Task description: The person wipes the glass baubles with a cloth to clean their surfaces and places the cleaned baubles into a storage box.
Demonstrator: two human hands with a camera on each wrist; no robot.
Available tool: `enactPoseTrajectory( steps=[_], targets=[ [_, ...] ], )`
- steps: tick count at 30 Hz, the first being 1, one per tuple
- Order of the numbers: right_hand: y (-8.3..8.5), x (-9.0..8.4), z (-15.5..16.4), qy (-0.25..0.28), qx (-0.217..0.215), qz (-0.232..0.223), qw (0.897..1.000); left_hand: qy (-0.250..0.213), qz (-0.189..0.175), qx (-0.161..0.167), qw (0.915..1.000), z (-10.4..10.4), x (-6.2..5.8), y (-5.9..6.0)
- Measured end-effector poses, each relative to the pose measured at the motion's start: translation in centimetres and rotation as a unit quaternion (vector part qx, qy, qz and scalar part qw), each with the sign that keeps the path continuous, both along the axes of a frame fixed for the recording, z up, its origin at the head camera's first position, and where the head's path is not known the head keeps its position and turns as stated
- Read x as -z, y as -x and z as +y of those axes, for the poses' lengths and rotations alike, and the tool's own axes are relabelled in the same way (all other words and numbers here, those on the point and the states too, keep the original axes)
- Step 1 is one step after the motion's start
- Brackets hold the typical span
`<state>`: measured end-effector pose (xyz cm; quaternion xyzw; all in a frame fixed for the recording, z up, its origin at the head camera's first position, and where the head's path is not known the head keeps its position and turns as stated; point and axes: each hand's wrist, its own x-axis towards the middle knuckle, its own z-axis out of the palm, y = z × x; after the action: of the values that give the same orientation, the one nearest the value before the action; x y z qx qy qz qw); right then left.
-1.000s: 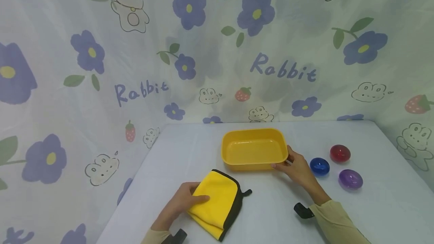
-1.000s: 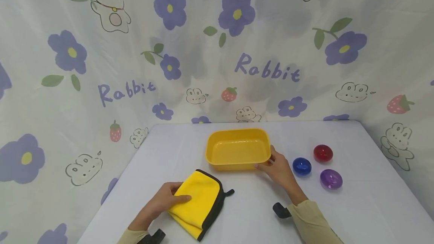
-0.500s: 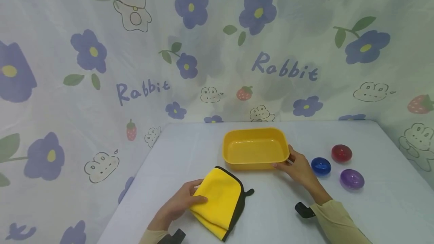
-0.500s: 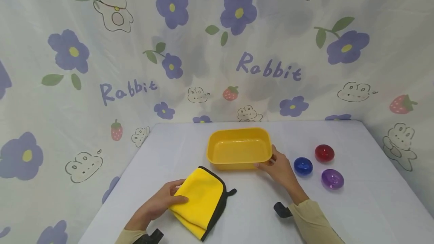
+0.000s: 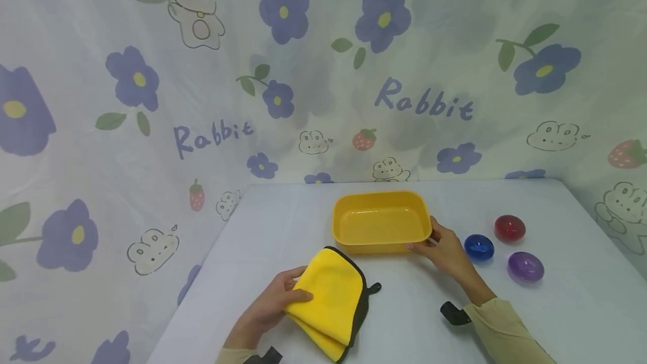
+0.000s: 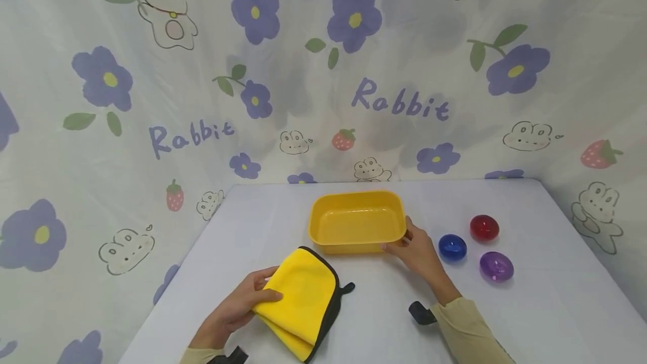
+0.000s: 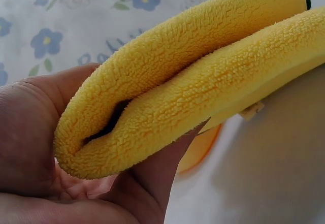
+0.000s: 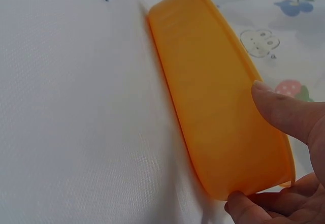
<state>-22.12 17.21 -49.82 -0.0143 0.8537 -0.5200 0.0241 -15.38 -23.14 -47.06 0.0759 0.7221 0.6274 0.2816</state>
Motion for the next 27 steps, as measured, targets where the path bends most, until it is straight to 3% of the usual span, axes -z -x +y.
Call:
enactPoseTrajectory(
  steps=[18,22,27],
  targets=[
    [0.1,-0.2,0.1,-0.004,0.002,0.0,1.0,-0.072,-0.005,0.018,0.9972,2.9,-0.8,0.7],
    [0.0,-1.4,0.4,-0.033,0.003,-0.007,0.999,-0.084,-0.001,0.022,0.9963,3.1,-1.0,0.7],
    [-0.9,-4.4,1.6,-0.069,0.0,0.006,0.998,-0.095,0.0,0.024,0.9952,3.2,-1.0,0.7]
  ],
)
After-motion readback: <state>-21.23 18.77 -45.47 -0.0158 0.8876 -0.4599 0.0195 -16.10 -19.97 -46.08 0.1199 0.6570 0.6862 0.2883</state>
